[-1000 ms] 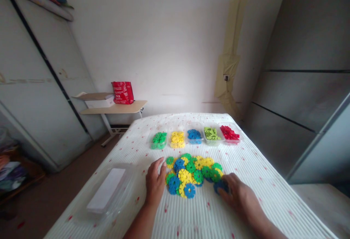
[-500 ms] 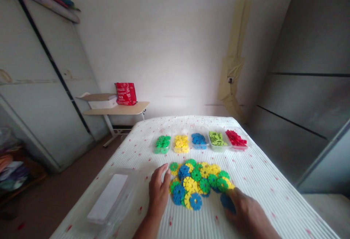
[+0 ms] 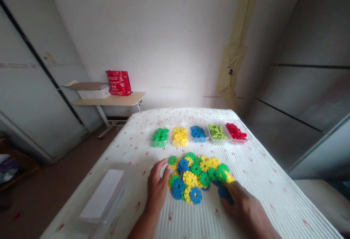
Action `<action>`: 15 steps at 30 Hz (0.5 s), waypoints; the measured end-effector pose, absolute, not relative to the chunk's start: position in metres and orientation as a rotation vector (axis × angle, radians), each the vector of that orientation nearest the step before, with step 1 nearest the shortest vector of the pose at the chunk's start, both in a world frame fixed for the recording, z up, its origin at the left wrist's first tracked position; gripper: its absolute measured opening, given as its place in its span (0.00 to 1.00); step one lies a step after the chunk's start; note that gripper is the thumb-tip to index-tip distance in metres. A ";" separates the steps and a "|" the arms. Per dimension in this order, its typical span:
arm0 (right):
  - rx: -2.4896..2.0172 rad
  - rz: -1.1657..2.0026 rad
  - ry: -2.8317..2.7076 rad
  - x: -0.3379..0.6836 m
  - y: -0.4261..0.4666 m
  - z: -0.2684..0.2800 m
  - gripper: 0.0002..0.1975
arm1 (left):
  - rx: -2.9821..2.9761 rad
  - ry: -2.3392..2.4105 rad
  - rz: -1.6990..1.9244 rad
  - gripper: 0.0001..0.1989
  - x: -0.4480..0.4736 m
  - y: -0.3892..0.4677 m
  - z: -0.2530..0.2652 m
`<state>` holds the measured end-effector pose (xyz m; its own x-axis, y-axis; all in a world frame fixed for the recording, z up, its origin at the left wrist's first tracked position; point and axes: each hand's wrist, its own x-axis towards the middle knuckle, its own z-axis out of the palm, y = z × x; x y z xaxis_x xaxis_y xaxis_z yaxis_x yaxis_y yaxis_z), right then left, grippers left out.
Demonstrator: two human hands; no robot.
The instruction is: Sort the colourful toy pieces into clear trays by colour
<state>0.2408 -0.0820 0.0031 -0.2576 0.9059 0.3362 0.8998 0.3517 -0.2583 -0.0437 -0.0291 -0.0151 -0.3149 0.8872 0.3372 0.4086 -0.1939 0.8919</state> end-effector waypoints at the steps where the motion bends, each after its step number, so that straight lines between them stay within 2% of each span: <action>1: -1.566 0.004 -2.196 0.239 -0.082 0.003 0.11 | 1.488 1.648 1.525 0.18 -0.044 -0.029 -0.015; 7: -1.588 -0.141 -2.230 0.229 -0.079 0.002 0.05 | 1.386 1.646 1.506 0.20 -0.046 -0.029 -0.013; 12: -1.625 -0.211 -2.246 0.228 -0.077 -0.005 0.06 | 1.362 1.605 1.493 0.20 -0.048 -0.029 -0.016; 15: -1.639 -0.209 -2.263 0.226 -0.076 0.003 0.10 | 1.360 1.590 1.503 0.20 -0.049 -0.030 -0.016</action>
